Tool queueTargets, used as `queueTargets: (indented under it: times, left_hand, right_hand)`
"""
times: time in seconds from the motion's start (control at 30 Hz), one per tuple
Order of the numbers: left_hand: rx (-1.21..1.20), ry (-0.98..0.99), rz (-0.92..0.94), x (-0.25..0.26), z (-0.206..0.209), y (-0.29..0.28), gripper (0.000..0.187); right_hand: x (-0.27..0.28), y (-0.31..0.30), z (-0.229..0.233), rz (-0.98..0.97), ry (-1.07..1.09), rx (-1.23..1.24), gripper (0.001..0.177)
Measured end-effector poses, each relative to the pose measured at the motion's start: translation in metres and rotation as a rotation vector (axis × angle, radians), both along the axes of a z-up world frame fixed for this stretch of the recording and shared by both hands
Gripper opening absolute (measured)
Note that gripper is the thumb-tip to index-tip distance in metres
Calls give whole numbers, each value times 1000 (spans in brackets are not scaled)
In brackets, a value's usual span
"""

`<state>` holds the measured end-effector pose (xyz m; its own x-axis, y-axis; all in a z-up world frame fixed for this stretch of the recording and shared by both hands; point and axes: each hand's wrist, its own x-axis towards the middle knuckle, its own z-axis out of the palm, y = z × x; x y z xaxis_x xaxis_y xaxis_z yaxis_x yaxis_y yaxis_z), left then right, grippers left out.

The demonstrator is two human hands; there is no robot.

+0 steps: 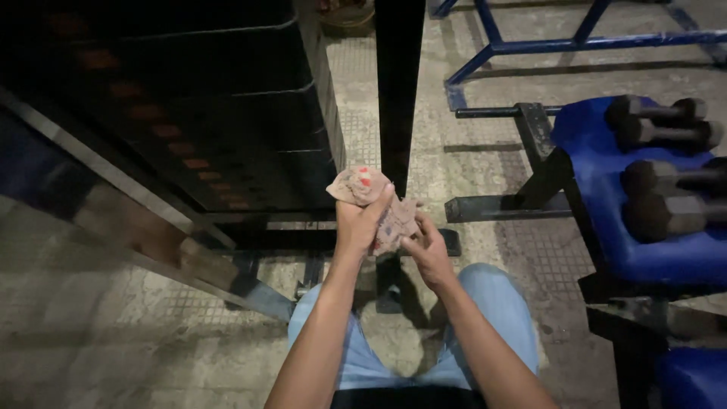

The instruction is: Wiping down a gym cable pulley machine with a rag.

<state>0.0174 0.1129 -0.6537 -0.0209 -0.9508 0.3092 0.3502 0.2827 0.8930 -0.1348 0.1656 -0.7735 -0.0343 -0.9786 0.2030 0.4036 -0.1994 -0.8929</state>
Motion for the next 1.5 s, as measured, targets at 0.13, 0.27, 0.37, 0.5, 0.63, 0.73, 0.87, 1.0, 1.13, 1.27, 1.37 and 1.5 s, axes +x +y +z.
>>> queueTargets:
  times: [0.13,0.27,0.37,0.5,0.63,0.73,0.87,1.0,1.13,1.27,1.37,1.5]
  left_hand:
    - [-42,-3,-2,3,15,2,19]
    - [-87,-91,10,5,23,4,22]
    - [0,-237,47,8,23,9,27]
    - [-76,-249,-107,3,5,3,33]
    - [58,-45,-267,2,-18,-10,38]
    - [63,-1,-243,10,-31,-22,33]
    - [-41,-176,-137,26,-25,-32,33]
    - [108,-403,-303,41,-35,-45,31]
    - [328,-144,-463,47,-16,-28,46]
    - [482,321,-704,31,-24,-19,43]
    - [470,333,-713,41,-45,-19,44]
    - [503,363,-753,29,-74,-13,45]
  right_hand:
    - [8,-3,30,-72,68,-76,94]
    - [4,-9,29,-157,88,-122,94]
    - [0,-16,4,-149,127,-164,70]
    - [-6,-14,-16,-243,362,-12,35]
    - [-27,-10,-19,-266,520,30,11]
    - [-51,-12,1,-299,284,-92,10]
    - [-85,-13,19,-457,243,-6,12]
    - [-106,-18,24,-512,161,0,11]
    - [-102,-15,54,-444,78,32,13]
    - [-92,-19,63,-339,-85,-36,13]
    - [-86,-28,62,-256,-97,-80,15]
    - [-122,-42,-1,7,-124,98,31]
